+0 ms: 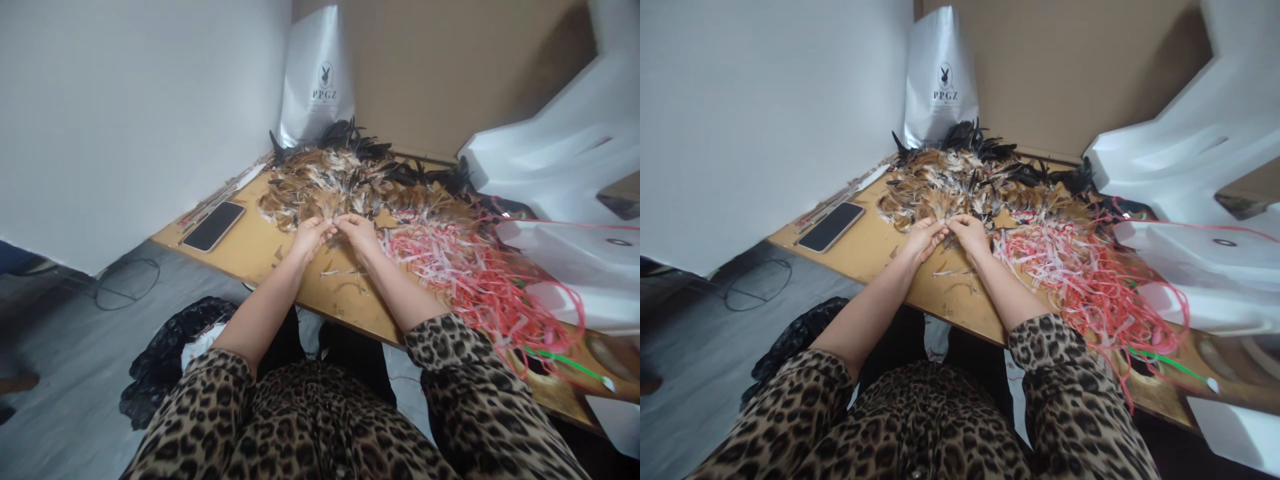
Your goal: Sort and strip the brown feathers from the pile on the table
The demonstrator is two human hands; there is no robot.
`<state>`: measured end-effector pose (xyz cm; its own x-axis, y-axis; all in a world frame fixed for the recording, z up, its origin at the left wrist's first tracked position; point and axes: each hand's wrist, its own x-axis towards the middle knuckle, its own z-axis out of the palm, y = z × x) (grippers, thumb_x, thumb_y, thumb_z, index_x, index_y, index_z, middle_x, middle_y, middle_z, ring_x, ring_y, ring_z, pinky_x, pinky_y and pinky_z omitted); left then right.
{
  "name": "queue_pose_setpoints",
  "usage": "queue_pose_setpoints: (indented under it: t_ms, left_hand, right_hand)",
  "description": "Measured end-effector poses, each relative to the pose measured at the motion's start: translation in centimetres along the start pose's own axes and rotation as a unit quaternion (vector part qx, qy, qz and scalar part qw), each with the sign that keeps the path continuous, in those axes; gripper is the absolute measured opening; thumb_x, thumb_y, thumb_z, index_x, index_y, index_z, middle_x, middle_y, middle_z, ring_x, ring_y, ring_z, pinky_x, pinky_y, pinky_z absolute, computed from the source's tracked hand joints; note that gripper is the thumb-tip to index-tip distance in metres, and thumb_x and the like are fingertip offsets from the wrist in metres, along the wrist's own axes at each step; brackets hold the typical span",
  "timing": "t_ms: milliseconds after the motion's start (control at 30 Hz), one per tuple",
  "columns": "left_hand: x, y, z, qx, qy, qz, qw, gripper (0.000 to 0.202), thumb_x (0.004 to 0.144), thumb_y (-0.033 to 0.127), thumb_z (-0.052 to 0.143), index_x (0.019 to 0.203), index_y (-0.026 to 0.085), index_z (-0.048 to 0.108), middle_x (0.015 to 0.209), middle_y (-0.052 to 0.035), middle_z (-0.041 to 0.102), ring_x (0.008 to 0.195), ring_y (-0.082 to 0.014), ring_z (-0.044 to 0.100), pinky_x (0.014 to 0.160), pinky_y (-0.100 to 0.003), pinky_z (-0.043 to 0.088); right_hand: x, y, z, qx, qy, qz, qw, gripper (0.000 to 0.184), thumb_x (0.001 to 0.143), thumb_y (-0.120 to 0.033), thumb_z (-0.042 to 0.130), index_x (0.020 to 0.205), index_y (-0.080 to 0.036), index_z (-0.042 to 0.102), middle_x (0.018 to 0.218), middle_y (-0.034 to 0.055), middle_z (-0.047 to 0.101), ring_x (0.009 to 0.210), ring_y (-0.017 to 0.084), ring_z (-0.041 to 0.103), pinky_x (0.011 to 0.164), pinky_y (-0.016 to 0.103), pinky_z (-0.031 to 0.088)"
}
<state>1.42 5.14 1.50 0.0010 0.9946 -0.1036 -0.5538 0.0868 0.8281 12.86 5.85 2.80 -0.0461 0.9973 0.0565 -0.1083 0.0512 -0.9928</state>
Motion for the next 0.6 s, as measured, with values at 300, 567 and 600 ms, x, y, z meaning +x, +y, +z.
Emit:
queue_pose_setpoints:
  t_ms: [300, 567, 600]
  left_hand:
    - [-0.17, 0.14, 0.22, 0.005, -0.003, 0.006, 1.0, 0.009, 0.07, 0.013, 0.065, 0.067, 0.01, 0.057, 0.058, -0.0005, 0.06, 0.05, -0.0034, 0.054, 0.05, -0.013, 0.04]
    - [-0.16, 0.01, 0.12, 0.0, -0.029, 0.027, 0.999, 0.012, 0.067, 0.014, 0.068, 0.066, 0.01, 0.057, 0.059, 0.0002, 0.061, 0.047, -0.0025, 0.052, 0.048, -0.013, 0.039]
    - [-0.21, 0.02, 0.15, 0.003, -0.031, 0.025, 0.999, 0.011, 0.067, 0.014, 0.068, 0.066, 0.01, 0.058, 0.059, 0.0, 0.061, 0.048, -0.0024, 0.052, 0.048, -0.013, 0.039]
  right_hand:
    - [-0.03, -0.02, 0.16, 0.005, 0.016, 0.005, 1.0, 0.022, 0.054, -0.033, 0.071, 0.064, -0.016, 0.06, 0.06, -0.0016, 0.061, 0.056, 0.009, 0.051, 0.059, 0.024, 0.04]
    - [0.1, -0.72, -0.53, 0.08, -0.049, 0.116, 0.989, 0.034, 0.047, -0.034, 0.076, 0.06, -0.017, 0.05, 0.055, -0.0036, 0.057, 0.052, 0.009, 0.05, 0.046, 0.02, 0.029]
    - [0.13, -0.8, -0.6, 0.089, -0.054, 0.12, 0.987, 0.035, 0.046, -0.034, 0.077, 0.061, -0.017, 0.049, 0.056, -0.0033, 0.057, 0.054, 0.009, 0.052, 0.046, 0.019, 0.029]
